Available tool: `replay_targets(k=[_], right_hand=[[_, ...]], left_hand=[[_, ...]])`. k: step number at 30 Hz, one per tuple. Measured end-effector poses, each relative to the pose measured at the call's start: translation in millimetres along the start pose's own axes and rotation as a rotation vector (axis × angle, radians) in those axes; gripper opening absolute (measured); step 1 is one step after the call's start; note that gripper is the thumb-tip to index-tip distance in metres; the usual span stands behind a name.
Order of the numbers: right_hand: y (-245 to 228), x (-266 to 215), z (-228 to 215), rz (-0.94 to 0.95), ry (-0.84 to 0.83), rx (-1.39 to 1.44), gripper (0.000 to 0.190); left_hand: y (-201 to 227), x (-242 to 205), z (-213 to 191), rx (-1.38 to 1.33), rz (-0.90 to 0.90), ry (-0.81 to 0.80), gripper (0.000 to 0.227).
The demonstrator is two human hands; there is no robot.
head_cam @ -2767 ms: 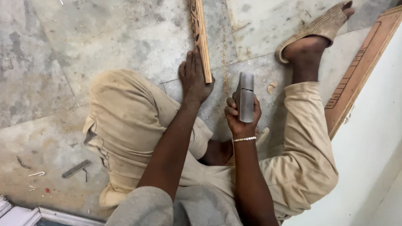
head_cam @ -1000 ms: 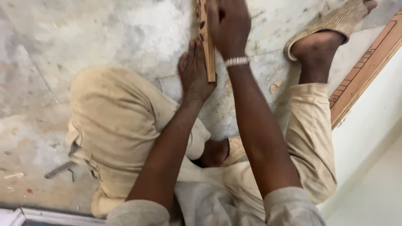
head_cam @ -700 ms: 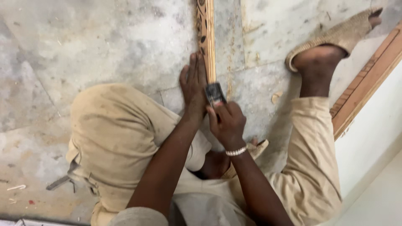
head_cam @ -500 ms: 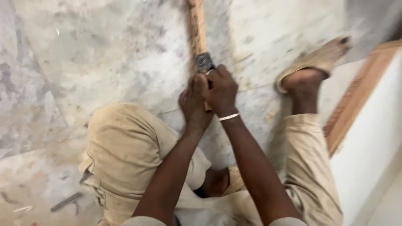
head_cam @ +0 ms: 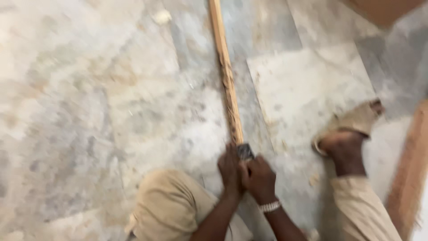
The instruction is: The person sands the edge of a long wooden piece using a small handheld sanding block, moving it back and forth along the length and ends.
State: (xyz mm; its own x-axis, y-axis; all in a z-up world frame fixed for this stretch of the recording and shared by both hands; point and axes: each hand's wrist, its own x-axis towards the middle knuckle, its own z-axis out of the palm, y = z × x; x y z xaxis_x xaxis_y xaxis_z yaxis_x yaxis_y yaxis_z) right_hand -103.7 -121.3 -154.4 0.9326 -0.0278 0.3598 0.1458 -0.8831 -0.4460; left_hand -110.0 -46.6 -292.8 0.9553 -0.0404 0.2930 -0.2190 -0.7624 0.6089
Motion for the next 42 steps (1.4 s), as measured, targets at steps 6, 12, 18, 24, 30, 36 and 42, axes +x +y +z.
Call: replay_targets(k=[6,12,18,24,30,36,42], right_hand=[[12.3,163.2,53.9,0.021,0.081,0.004,0.019],[-5.2,14.9,11.6,0.028,-0.091,-0.008,0.021],[-17.5,-25.0,-19.0,-0.037,-0.071,-0.007,0.017],[-11.3,102.0,33.1,-0.068,0.023,0.022,0.018],[-15.2,7.2,-2.7,0.036,-0.144,-0.055,0.028],[-9.7,-40.5,-11.8,0.032,-0.108,-0.007,0.022],[24.0,128.1,59.6,0.017,0.0,-0.019,0.019]], left_hand=[[25.7,26.4,-55.8,-0.133,-0.085,-0.195,0.092],[7.8,13.3,-24.2,-0.183,-0.079,-0.164,0.067],[7.4,10.5,-11.5,-0.121,-0.052,-0.053,0.071],[38.9,49.1,-66.8,-0.254,-0.557,-0.533,0.072],[15.6,19.9,-31.4,-0.109,-0.108,-0.202,0.059],[3.6,8.1,-4.5,-0.018,-0.037,0.031,0.072],[37.0,62.4,-64.2,-0.17,-0.537,-0.552,0.088]])
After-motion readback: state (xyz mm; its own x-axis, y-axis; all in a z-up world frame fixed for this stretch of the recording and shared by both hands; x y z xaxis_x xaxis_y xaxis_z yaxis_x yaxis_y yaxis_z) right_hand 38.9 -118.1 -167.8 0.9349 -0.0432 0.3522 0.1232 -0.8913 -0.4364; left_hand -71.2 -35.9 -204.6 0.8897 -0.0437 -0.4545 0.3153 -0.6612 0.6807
